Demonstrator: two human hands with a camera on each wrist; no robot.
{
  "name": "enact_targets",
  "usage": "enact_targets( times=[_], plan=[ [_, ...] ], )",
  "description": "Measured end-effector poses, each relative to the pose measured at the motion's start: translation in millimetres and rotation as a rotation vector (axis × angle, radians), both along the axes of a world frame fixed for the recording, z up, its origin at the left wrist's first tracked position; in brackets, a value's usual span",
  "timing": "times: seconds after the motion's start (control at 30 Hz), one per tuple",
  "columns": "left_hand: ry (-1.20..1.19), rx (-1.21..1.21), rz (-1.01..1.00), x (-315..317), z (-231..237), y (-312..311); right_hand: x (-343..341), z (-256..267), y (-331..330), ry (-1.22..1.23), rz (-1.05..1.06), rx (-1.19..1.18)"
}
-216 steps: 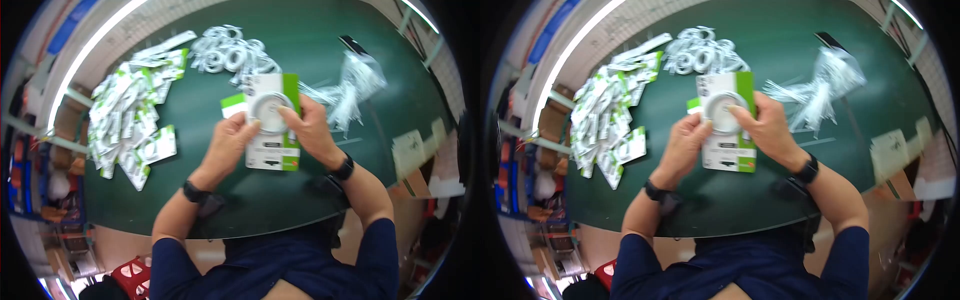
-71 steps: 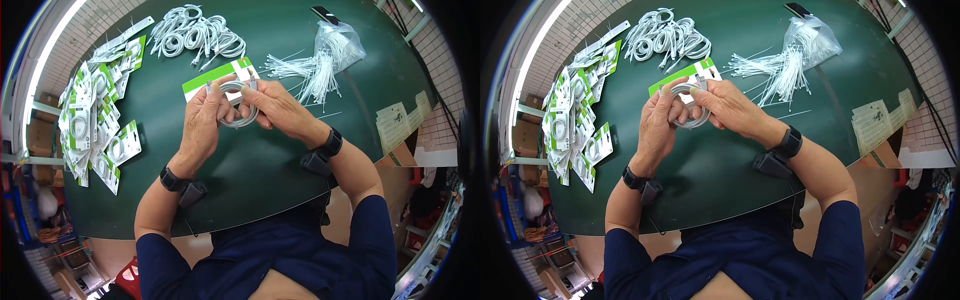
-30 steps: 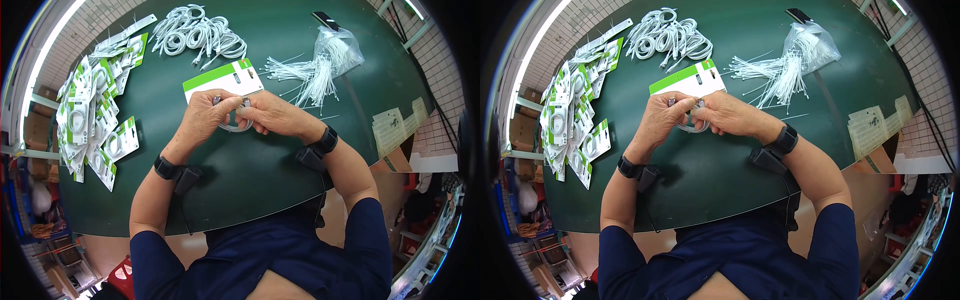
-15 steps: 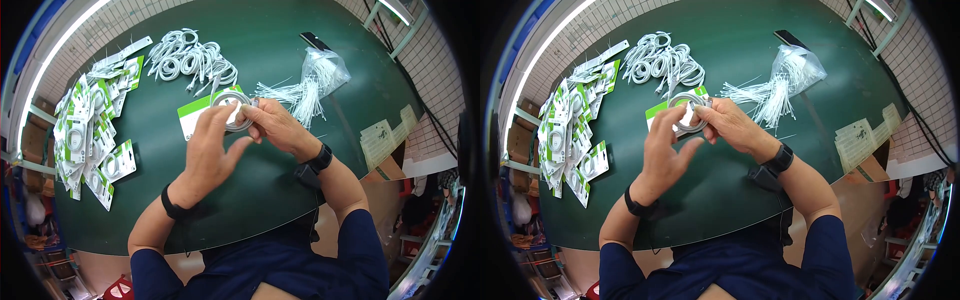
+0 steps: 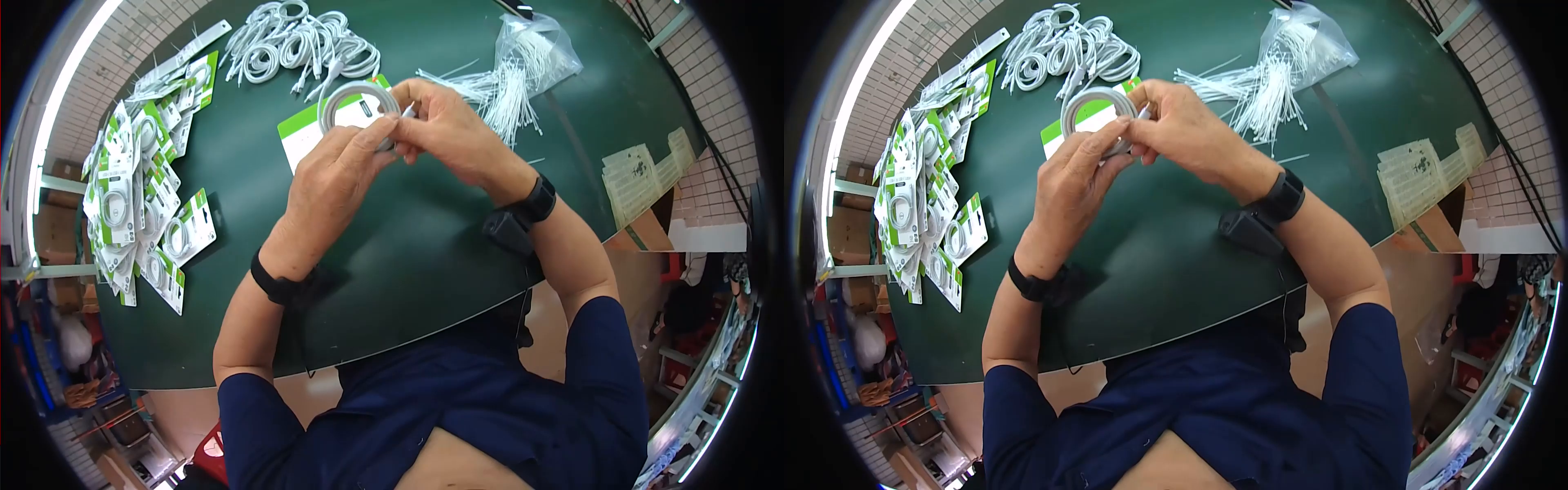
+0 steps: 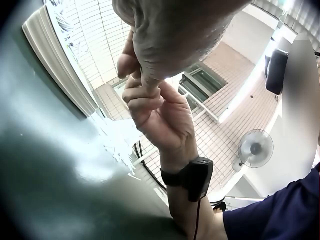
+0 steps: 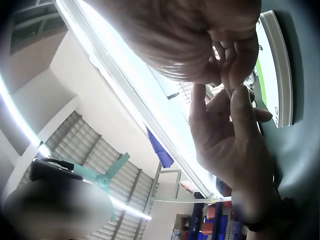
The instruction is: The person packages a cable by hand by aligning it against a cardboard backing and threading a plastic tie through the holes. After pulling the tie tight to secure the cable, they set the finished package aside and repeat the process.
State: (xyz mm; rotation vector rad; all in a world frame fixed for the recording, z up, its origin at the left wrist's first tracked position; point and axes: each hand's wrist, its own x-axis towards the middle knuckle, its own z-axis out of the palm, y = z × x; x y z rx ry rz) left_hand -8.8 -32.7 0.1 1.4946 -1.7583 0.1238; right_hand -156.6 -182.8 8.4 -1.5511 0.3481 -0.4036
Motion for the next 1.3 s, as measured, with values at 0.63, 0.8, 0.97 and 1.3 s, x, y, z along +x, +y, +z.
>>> enact_targets(
  times=[0.63, 0.8, 0.97, 1.3],
  plan=[
    [0.156, -0.094, -0.078, 10, 24, 6, -10, 38, -10, -0.361, -0.068, -1.210],
    [0.014, -0.141, -0.137, 4, 23, 4, -6, 17, 4, -0.217, -0.009, -1.399],
    [-0.022, -0.138, -0.138, 2, 20, 0, -10, 18, 5, 0.045, 0.104, -1.244],
    [-0.311, -0.090, -0.184, 8, 22, 4, -16, 24, -5, 0.059, 0.251, -0.976]
  ],
)
